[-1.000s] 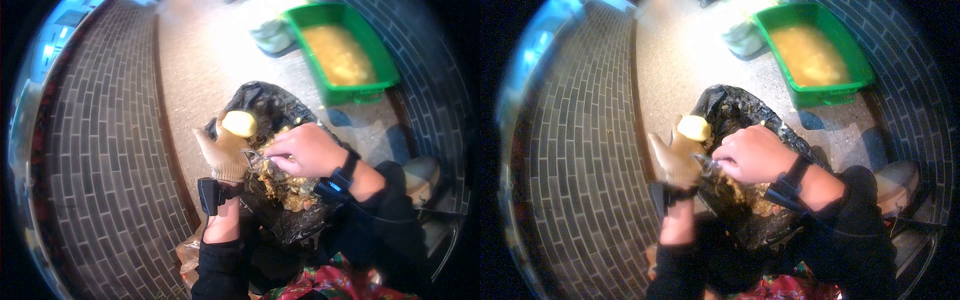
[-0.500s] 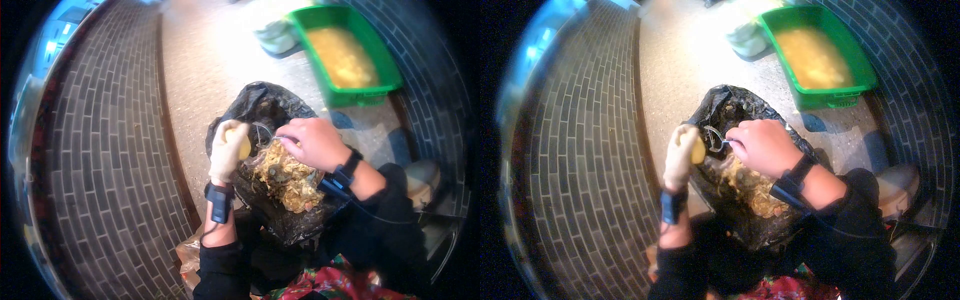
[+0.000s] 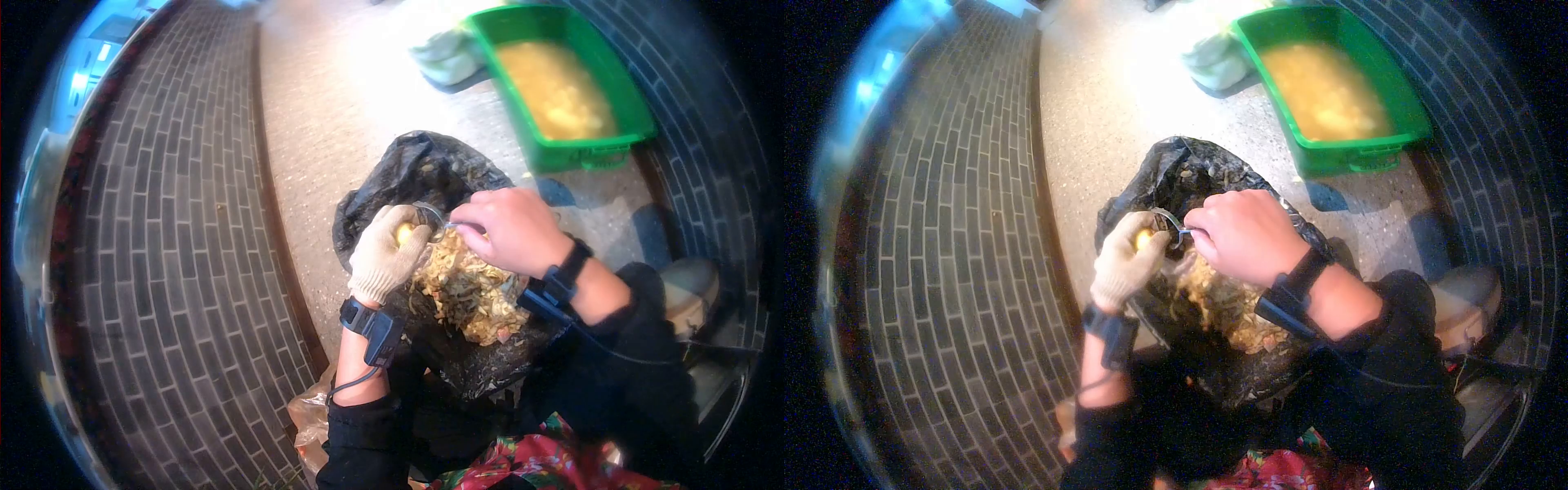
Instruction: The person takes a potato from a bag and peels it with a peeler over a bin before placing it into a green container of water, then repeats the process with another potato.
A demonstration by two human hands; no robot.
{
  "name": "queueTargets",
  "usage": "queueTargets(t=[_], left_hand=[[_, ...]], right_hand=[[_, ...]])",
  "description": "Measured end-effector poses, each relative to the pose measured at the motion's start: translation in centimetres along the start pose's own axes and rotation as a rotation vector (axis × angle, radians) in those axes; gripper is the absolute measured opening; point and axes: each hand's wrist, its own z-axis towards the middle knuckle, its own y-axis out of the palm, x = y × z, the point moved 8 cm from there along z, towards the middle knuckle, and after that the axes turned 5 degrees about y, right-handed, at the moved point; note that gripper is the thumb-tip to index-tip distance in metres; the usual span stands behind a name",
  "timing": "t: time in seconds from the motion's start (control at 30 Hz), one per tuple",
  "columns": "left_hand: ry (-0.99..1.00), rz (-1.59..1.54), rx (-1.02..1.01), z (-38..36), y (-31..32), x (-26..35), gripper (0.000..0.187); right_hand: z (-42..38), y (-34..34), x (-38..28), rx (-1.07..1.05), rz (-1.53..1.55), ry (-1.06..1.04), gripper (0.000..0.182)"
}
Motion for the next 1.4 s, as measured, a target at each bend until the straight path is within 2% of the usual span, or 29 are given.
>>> queueTargets(t=[0.2,0.27,0.3,0.37,0.43,0.5,0.53,0.57,0.63,0.67,0.7,0.77,0.8,0.83,0.87,0.9,0.93,0.97,1.0,1.03,1.07,1.1,1.17,1.23,1.3,1.37,1.4], left_hand=[[-0.001,-0.091,-0.009,-0.1,-0.4,-0.2,0.019],[-0.214,-0.338,0.000,-0.4,-0.1,-2.0,0.017],[-0.213,-0.338,0.002,-0.3,-0.4,-2.1,0.017],[-0.072,-0.308,0.094,0.1,-2.1,-1.2,0.020],[-0.072,-0.290,0.127,0.0,-3.0,-1.4,0.018],[0.063,0.047,0.205,0.0,-4.2,-1.5,0.018],[0.064,0.052,0.243,-0.1,-4.4,-1.9,0.022],[0.109,0.230,0.260,-0.6,-4.7,-1.9,0.023],[0.032,0.110,0.312,-0.7,-4.8,-3.4,0.024],[0.100,0.264,0.301,-0.9,-4.8,-3.0,0.026],[0.147,0.312,0.302,-1.1,-4.9,-2.8,0.023],[0.084,-0.068,0.382,-1.0,-5.2,-4.1,0.028],[0.066,-0.091,0.398,-1.0,-5.2,-4.0,0.028],[-0.006,-0.144,0.410,-1.0,-5.3,-4.2,0.035],[-0.077,-0.196,0.422,-1.0,-5.4,-4.3,0.043],[-0.094,-0.213,0.441,-1.0,-5.4,-4.4,0.043],[-0.114,-0.239,0.437,-0.9,-5.4,-4.3,0.046],[-0.130,-0.264,0.431,-0.8,-5.4,-4.1,0.050],[-0.250,-0.357,0.407,-0.8,-5.4,-3.9,0.055],[-0.265,-0.367,0.414,-1.0,-5.3,-4.5,0.055],[-0.245,-0.285,0.407,-0.8,-5.2,-4.9,0.059],[-0.223,-0.202,0.397,-0.6,-5.2,-5.0,0.063],[-0.236,-0.172,0.384,-0.4,-5.0,-6.1,0.067],[-0.189,-0.128,0.410,-0.4,-5.0,-6.3,0.067],[-0.155,-0.132,0.401,-0.3,-5.2,-6.2,0.066],[-0.158,-0.148,0.421,-0.3,-5.3,-6.6,0.066],[-0.161,-0.155,0.413,-0.2,-5.4,-7.3,0.066]], right_hand=[[0.4,-0.1,0.8,-0.019,0.087,0.041,0.012],[0.4,-0.1,1.1,-0.023,0.120,0.064,0.013],[0.4,-0.1,1.2,-0.017,0.139,0.062,0.014],[0.4,-0.4,1.0,-0.012,0.156,0.059,0.015],[0.3,-0.3,1.4,-0.110,0.221,0.182,0.021],[0.2,0.3,1.9,-0.150,0.289,0.194,0.025],[0.0,0.8,2.4,-0.188,0.355,0.213,0.029],[-0.2,1.1,2.9,-0.209,0.344,0.209,0.029],[-0.8,1.3,2.7,-0.225,0.309,0.014,0.035],[-1.7,2.2,3.8,-0.297,0.153,0.014,0.036],[-2.2,2.4,4.2,-0.328,0.135,0.004,0.036],[-4.1,4.1,7.6,-0.610,-0.300,0.271,0.037],[-4.0,3.4,7.5,-0.501,-0.293,0.325,0.037],[-4.3,3.6,7.6,-0.522,-0.319,0.315,0.037],[-4.4,3.7,7.8,-0.475,-0.236,0.267,0.036],[-4.6,3.8,8.0,-0.430,-0.149,0.219,0.036],[-5.0,4.0,7.3,-0.430,-0.160,0.066,0.037],[-5.3,4.3,7.5,-0.450,-0.171,0.058,0.037],[-6.1,5.5,8.7,-0.660,-0.326,0.208,0.038],[-7.5,6.1,10.0,-0.864,-0.483,0.362,0.040],[-7.8,6.3,10.0,-0.896,-0.483,0.375,0.042],[-8.3,6.6,10.2,-0.913,-0.489,0.375,0.042],[-7.7,6.6,9.1,-0.657,-0.341,0.196,0.041],[-8.3,7.9,7.6,-0.658,-0.418,0.156,0.042],[-11.9,11.2,7.9,-0.909,-0.458,0.217,0.041],[-18.8,15.7,8.7,-1.429,-0.469,0.005,0.037],[-20.6,16.1,8.0,-1.577,-0.409,0.053,0.034]])
